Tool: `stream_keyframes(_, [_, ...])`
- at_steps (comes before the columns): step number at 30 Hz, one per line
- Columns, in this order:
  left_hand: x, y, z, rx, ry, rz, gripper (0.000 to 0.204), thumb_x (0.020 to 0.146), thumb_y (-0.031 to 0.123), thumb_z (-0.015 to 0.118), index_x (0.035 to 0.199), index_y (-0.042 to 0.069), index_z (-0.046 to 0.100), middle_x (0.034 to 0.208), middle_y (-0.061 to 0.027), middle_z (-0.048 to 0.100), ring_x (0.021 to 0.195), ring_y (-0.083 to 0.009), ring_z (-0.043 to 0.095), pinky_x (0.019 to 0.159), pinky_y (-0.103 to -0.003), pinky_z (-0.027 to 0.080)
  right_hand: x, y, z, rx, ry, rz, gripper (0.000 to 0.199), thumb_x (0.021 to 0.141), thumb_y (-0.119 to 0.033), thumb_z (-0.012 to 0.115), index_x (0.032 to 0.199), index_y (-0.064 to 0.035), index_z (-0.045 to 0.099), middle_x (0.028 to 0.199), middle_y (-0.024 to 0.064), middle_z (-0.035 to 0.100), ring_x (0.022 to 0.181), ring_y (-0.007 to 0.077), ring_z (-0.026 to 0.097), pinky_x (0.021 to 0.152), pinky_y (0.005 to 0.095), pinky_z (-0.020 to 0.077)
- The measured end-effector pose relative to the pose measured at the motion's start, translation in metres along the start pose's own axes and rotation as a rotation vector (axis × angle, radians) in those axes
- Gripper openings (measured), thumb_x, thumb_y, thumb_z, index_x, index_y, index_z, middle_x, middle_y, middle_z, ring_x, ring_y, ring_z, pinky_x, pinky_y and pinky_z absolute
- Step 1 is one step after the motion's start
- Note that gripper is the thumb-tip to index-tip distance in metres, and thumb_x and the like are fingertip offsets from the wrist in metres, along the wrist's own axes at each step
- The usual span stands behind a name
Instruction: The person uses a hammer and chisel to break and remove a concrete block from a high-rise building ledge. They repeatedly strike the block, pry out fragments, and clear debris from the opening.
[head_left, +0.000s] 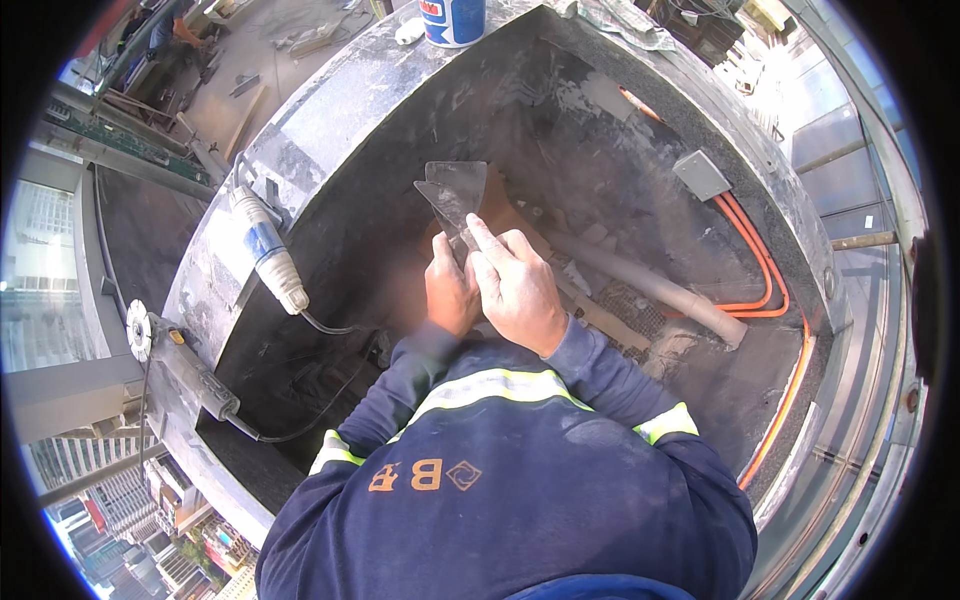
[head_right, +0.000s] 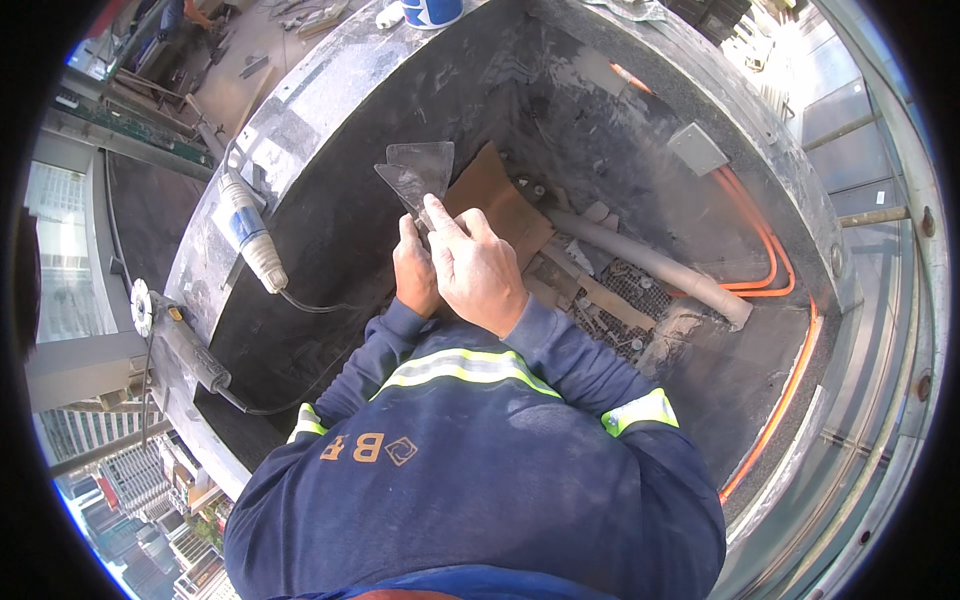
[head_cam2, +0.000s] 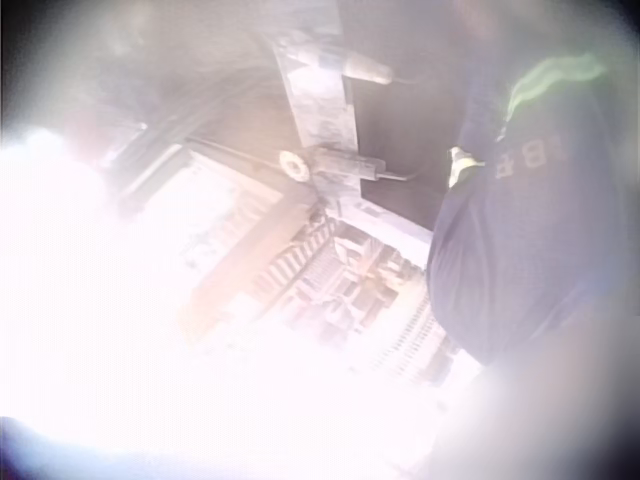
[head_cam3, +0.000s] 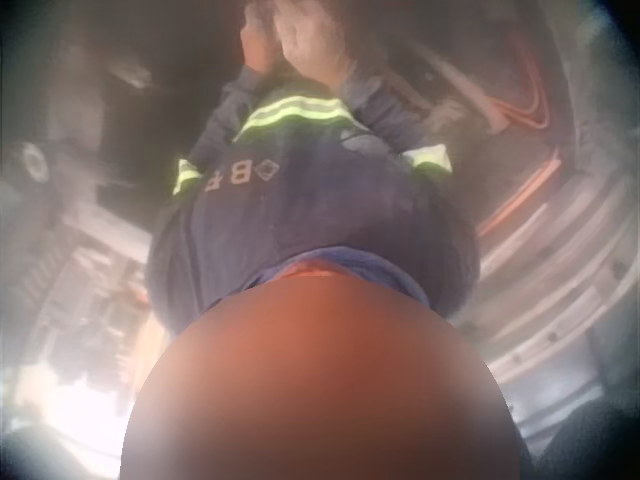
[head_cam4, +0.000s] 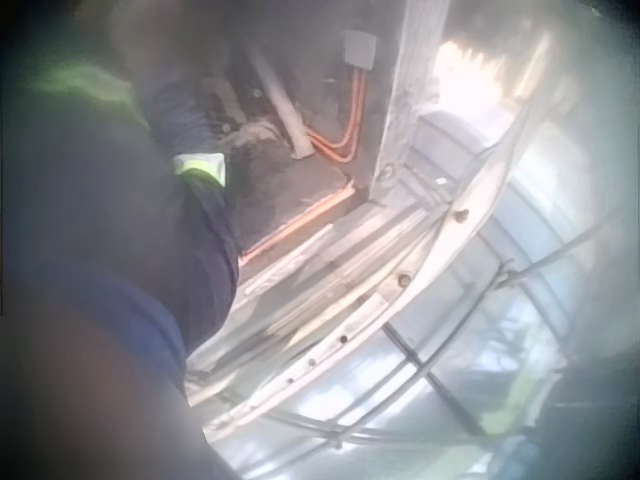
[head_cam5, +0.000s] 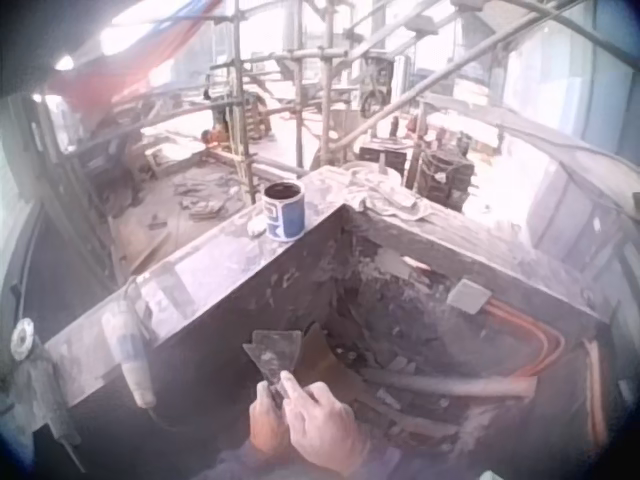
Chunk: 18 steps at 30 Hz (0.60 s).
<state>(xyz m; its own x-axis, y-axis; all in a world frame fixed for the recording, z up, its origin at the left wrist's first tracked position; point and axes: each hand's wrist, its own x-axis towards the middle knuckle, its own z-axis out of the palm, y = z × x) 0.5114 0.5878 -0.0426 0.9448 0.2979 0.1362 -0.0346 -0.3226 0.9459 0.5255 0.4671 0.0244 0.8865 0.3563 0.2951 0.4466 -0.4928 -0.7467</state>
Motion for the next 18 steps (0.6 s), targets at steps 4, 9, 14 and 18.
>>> stream_keyframes(4, [0.000,-0.013,0.004,0.114,0.051,0.058,0.031,0.092,0.006,0.062,0.118,-0.003,0.048,0.094,-0.0252,0.067,0.084,-0.0410,0.067,0.072,-0.043,0.052,0.018,0.030,0.006,0.057,0.081,0.028,0.039,0.097,-0.017,0.055,0.132,-0.0025,0.061,0.085,0.0217,0.063,0.074,0.0375,0.064,0.071,0.0438,0.0517])
stream_keyframes(9, [-0.002,-0.018,-0.006,0.167,0.061,0.042,0.030,0.093,0.003,0.060,0.119,-0.004,0.048,0.095,-0.0230,0.067,0.084,-0.0397,0.068,0.072,-0.042,0.051,0.014,0.017,-0.008,0.126,0.006,0.114,0.037,0.097,-0.014,0.053,0.130,0.0023,0.060,0.089,0.0250,0.066,0.078,0.0348,0.064,0.073,0.0416,0.0509])
stream_keyframes(14, [-0.001,-0.017,-0.002,0.128,0.052,0.058,0.029,0.093,0.004,0.061,0.118,-0.004,0.050,0.095,-0.0229,0.068,0.084,-0.0382,0.068,0.071,-0.041,0.052,0.017,0.029,-0.001,0.147,0.085,0.096,0.038,0.098,-0.019,0.052,0.128,0.0030,0.061,0.081,0.0258,0.064,0.076,0.0388,0.065,0.071,0.0447,0.0516])
stream_keyframes(18, [-0.002,-0.028,-0.006,0.168,0.065,0.141,0.028,0.093,0.004,0.062,0.117,-0.005,0.050,0.094,-0.0231,0.068,0.083,-0.0381,0.069,0.070,-0.041,0.053,0.010,0.007,-0.021,0.168,0.000,0.084,0.038,0.097,-0.009,0.054,0.131,0.0054,0.058,0.092,0.0250,0.067,0.081,0.0329,0.066,0.075,0.0376,0.0511])
